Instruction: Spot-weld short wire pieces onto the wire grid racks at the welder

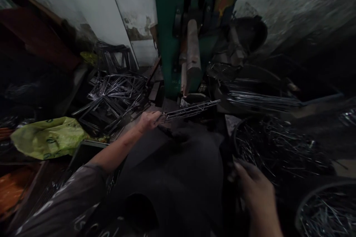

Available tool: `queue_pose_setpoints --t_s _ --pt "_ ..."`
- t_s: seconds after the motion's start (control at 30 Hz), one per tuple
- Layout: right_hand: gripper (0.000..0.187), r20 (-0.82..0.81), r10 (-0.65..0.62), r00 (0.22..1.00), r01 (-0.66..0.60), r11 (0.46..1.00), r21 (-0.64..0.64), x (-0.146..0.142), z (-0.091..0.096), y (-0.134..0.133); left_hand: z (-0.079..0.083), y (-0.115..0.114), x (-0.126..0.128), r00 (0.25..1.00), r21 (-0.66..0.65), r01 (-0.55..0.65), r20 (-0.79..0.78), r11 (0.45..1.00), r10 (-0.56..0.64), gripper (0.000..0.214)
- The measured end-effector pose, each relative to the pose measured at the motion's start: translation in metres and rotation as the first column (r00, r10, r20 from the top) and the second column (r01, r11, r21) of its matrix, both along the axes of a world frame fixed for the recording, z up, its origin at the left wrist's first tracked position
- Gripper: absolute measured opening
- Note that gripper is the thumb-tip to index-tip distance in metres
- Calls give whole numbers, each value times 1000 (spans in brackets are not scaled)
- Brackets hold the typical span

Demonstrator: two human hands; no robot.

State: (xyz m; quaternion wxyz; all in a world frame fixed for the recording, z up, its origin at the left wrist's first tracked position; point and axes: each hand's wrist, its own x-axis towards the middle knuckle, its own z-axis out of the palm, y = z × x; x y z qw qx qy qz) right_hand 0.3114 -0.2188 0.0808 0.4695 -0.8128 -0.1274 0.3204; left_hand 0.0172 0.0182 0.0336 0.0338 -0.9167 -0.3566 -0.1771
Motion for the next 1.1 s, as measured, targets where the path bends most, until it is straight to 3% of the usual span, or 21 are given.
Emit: queue_pose_setpoints --t_s 0.03,0.1,0.17,0.3,0.47,0.67,1.1 --pt "21 -68 78 995 -78 997 -2 -12 -5 24 1 0 3 1000 4 -4 10 1000 4 39" --pt "31 -263 200 944 -150 968 201 -42 -12 73 4 -1 6 1000 11 -21 23 1000 21 39" --pt "40 -427 280 860 -124 926 357 -74 -16 116 4 -3 8 999 14 -32 27 999 31 39" --pt "43 -520 312 795 -91 909 406 -123 -21 164 3 -5 7 999 -22 -42 30 999 43 38" --pt "42 -445 282 850 -45 881 472 -141 -32 179 4 -3 7 998 -93 -49 27 994 52 39" --pt "41 -239 320 917 -115 784 610 -137 -47 184 5 -1 10 998 -123 -60 8 991 62 40" --pt "39 -170 312 935 -122 731 671 -129 -58 193 0 8 19 997 -115 -61 47 991 67 39"
